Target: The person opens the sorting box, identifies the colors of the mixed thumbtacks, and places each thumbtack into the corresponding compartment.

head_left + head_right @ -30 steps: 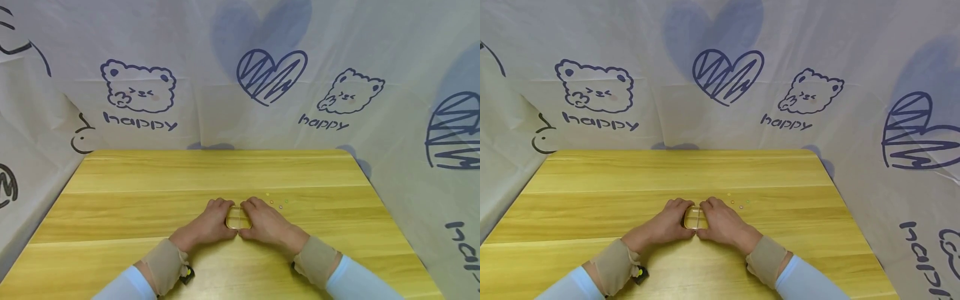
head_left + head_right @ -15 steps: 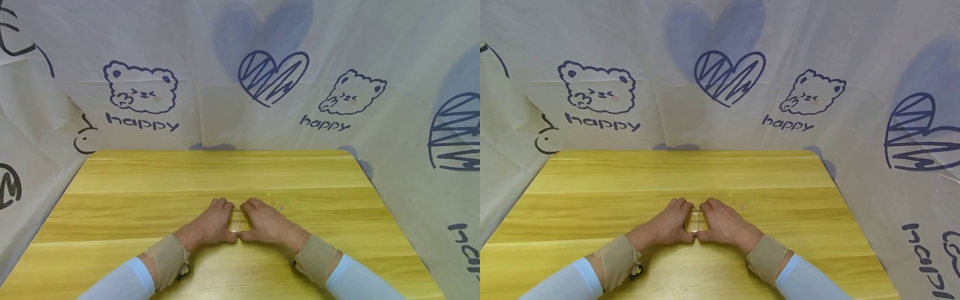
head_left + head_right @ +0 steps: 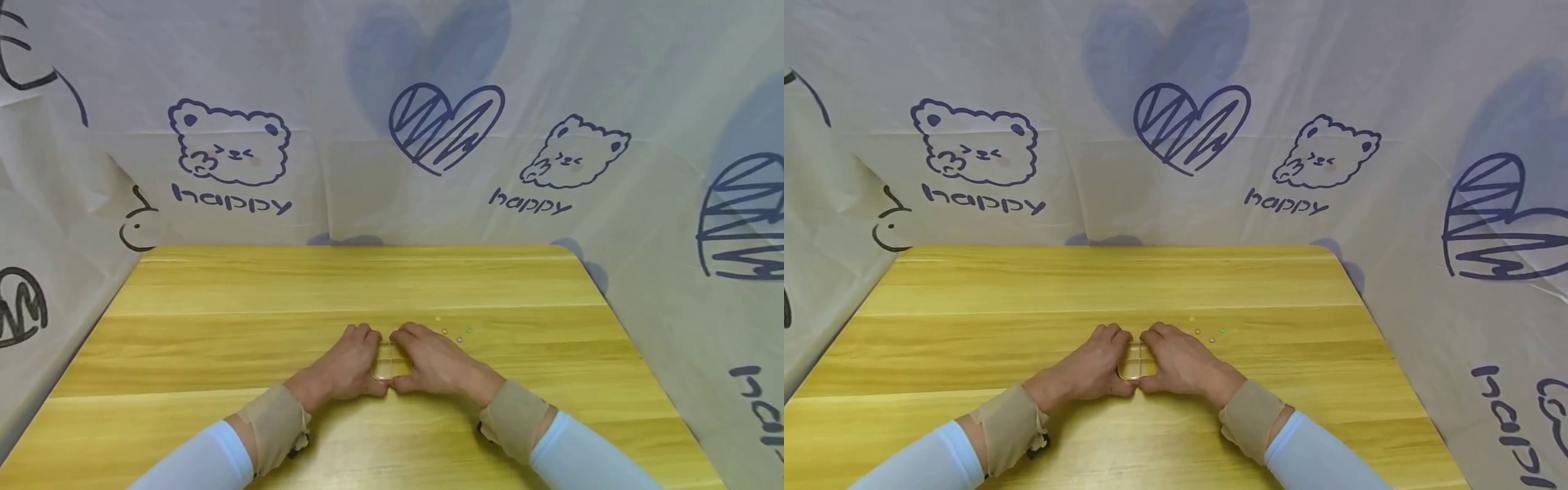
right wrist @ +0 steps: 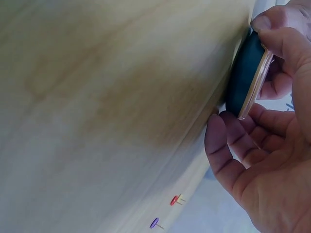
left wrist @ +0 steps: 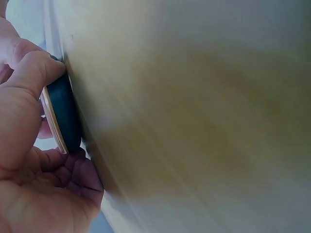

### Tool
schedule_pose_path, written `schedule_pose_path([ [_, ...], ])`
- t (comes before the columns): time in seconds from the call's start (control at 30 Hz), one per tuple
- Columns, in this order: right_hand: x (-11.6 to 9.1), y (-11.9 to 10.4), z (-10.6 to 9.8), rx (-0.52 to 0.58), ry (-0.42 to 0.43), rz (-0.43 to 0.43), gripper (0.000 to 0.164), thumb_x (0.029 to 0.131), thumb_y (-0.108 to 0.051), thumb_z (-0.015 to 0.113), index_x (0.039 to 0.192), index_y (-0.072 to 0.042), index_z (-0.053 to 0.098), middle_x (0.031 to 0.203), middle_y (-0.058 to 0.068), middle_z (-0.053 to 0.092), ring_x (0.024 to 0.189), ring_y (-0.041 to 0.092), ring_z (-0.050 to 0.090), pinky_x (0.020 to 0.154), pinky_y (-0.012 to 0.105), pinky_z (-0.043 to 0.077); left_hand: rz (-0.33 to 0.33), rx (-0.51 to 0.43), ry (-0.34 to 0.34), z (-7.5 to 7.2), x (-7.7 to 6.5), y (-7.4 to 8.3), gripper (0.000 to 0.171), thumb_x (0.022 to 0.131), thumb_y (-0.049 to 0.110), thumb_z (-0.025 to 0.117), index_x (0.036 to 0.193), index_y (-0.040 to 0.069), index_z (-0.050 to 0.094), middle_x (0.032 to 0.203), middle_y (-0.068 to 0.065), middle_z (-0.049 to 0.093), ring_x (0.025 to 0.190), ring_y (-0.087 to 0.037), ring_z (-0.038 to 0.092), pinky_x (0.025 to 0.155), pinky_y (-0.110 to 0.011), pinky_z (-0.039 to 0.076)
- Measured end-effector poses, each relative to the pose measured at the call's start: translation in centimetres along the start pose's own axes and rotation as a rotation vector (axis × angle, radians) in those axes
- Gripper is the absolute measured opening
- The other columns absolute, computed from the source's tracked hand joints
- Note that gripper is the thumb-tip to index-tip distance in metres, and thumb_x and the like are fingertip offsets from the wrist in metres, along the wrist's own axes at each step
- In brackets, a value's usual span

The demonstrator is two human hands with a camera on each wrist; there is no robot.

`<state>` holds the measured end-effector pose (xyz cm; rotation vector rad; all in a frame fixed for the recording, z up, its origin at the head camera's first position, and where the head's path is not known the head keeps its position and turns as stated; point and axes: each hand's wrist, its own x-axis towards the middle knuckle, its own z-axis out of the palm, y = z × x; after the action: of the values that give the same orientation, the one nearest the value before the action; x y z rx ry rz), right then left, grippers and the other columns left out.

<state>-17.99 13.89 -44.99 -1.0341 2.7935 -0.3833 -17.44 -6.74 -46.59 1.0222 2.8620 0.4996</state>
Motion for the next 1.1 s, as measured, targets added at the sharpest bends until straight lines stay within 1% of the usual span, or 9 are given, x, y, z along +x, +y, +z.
schedule_pose_path([
  [0.13,0.2,0.1,0.0,0.006,-0.008,0.003,0.077,0.079,-0.061,0.066,0.131,-0.007,0.051,0.127,0.005,0.053,0.113,0.019,0.053,0.096,0.038,0.046,0.004,-0.002,0.000,-0.1,0.0,0.0,0.075,0.068,0.046,0.076,0.118,-0.004,0.050,0.102,-0.010,0.052,0.091,-0.024,0.044,0.082,-0.036,0.045],
  [0.3,0.2,0.1,0.1,0.015,-0.009,-0.006,0.077,0.079,-0.061,0.066,0.131,-0.006,0.052,0.127,0.005,0.054,0.112,0.019,0.053,0.097,0.038,0.046,0.007,0.002,-0.013,-0.2,0.1,0.1,0.072,0.068,0.046,0.076,0.115,-0.002,0.051,0.097,-0.007,0.050,0.088,-0.023,0.042,0.080,-0.035,0.043],
  [0.6,0.1,0.2,-0.2,0.013,-0.015,-0.018,0.076,0.080,-0.061,0.066,0.131,-0.006,0.052,0.127,0.005,0.054,0.113,0.021,0.053,0.096,0.040,0.047,0.022,0.008,-0.030,-0.6,0.3,0.2,0.067,0.067,0.046,0.077,0.108,0.001,0.051,0.092,-0.003,0.047,0.085,-0.021,0.042,0.078,-0.035,0.042],
  [0.9,0.2,-0.1,-0.6,-0.024,-0.049,-0.025,0.072,0.080,-0.057,0.066,0.130,-0.006,0.054,0.119,0.002,0.056,0.103,0.018,0.056,0.090,0.038,0.050,0.057,0.059,-0.053,-0.6,0.6,0.3,0.065,0.069,0.049,0.076,0.108,0.002,0.051,0.091,-0.002,0.046,0.083,-0.019,0.041,0.080,-0.034,0.041],
  [1.0,0.2,-0.1,-0.9,-0.007,-0.056,-0.009,0.069,0.081,-0.055,0.065,0.129,-0.006,0.055,0.120,0.003,0.057,0.103,0.018,0.056,0.091,0.039,0.049,0.058,0.052,-0.060,-0.7,0.6,0.2,0.066,0.070,0.048,0.076,0.109,0.002,0.051,0.093,-0.003,0.047,0.084,-0.019,0.042,0.080,-0.034,0.041],
  [1.1,0.2,-0.1,-1.2,0.030,-0.076,0.020,0.068,0.082,-0.054,0.064,0.130,-0.007,0.055,0.122,0.003,0.057,0.105,0.019,0.056,0.091,0.041,0.049,0.032,0.015,-0.080,-0.8,0.6,0.2,0.068,0.069,0.047,0.076,0.111,0.000,0.050,0.094,-0.004,0.048,0.086,-0.020,0.042,0.079,-0.034,0.042],
])
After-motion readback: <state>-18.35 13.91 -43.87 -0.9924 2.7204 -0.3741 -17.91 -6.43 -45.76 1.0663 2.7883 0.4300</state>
